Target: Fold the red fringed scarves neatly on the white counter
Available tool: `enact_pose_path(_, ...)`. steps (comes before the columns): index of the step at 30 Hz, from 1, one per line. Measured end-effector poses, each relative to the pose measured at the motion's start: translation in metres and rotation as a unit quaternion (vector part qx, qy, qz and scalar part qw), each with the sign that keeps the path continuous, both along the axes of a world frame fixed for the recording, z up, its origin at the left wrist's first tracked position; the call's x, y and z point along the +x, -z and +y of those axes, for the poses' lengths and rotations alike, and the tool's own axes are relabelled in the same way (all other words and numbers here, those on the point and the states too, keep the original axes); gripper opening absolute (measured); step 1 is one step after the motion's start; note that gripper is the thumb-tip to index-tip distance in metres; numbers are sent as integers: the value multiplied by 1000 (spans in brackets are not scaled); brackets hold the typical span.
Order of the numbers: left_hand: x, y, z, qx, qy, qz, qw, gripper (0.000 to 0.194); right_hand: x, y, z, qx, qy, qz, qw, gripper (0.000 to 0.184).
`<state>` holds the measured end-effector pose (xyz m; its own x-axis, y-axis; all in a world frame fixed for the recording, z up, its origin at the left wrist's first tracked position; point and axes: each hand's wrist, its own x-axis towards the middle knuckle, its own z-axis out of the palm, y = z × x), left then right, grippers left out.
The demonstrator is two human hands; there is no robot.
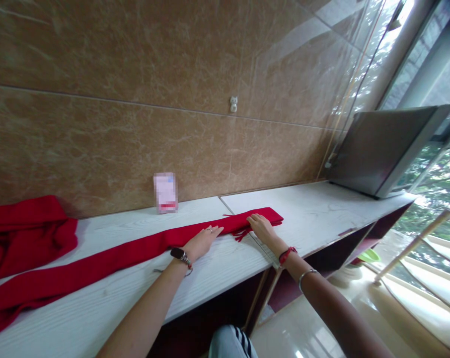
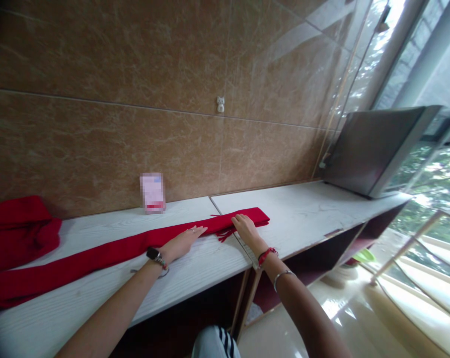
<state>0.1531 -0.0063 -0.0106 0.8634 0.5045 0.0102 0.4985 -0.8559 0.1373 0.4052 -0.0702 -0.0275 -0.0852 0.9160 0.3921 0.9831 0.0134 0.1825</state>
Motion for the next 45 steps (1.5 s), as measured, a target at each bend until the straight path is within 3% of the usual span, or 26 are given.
enact_pose_path(11, -4, -2, 1, -39, 17, 31, 999, 82, 6, 0, -13, -54, -35, -11, 998, 24)
enact_pose_path(14, -2, 3, 1, -34, 11, 30, 999, 75, 1, -1, -16, -26, -65, 8, 997, 27)
enact_pose_path(17, 2, 7, 0, 13, -3, -4, 1000, 54, -14, -1, -10, 22, -111, 50, 992, 31)
enact_pose_path(21, 4, 10, 0, 70, -119, -58, 989, 42, -47, 3, 15, 15, -149, 101, 984, 35)
enact_pose_path(23, 2, 11, 2, 59, -193, -35, 979, 46, -60, 8, 27, -15, -138, 101, 985, 41)
enact_pose_path(26, -3, 11, 4, 8, -229, 21, 973, 51, -67, 15, 36, -60, -129, 50, 989, 44)
enact_pose_path(30, -5, 10, 6, -34, -245, 25, 969, 54, -47, 17, 29, -97, -119, -45, 987, 36)
enact_pose_path(34, -6, 13, 7, -46, -256, 8, 966, 55, -2, 13, 20, -116, -85, -111, 983, 34)
enact_pose_path(41, -8, 16, 9, -57, -249, -1, 967, 57, 93, 9, 4, -142, 66, -80, 985, 39)
enact_pose_path(43, -8, 16, 9, -51, -250, -4, 967, 57, 96, 3, 3, -129, 97, -79, 984, 40)
enact_pose_path(45, -7, 16, 8, -41, -250, -7, 967, 56, 78, -5, 9, -110, 91, -64, 988, 40)
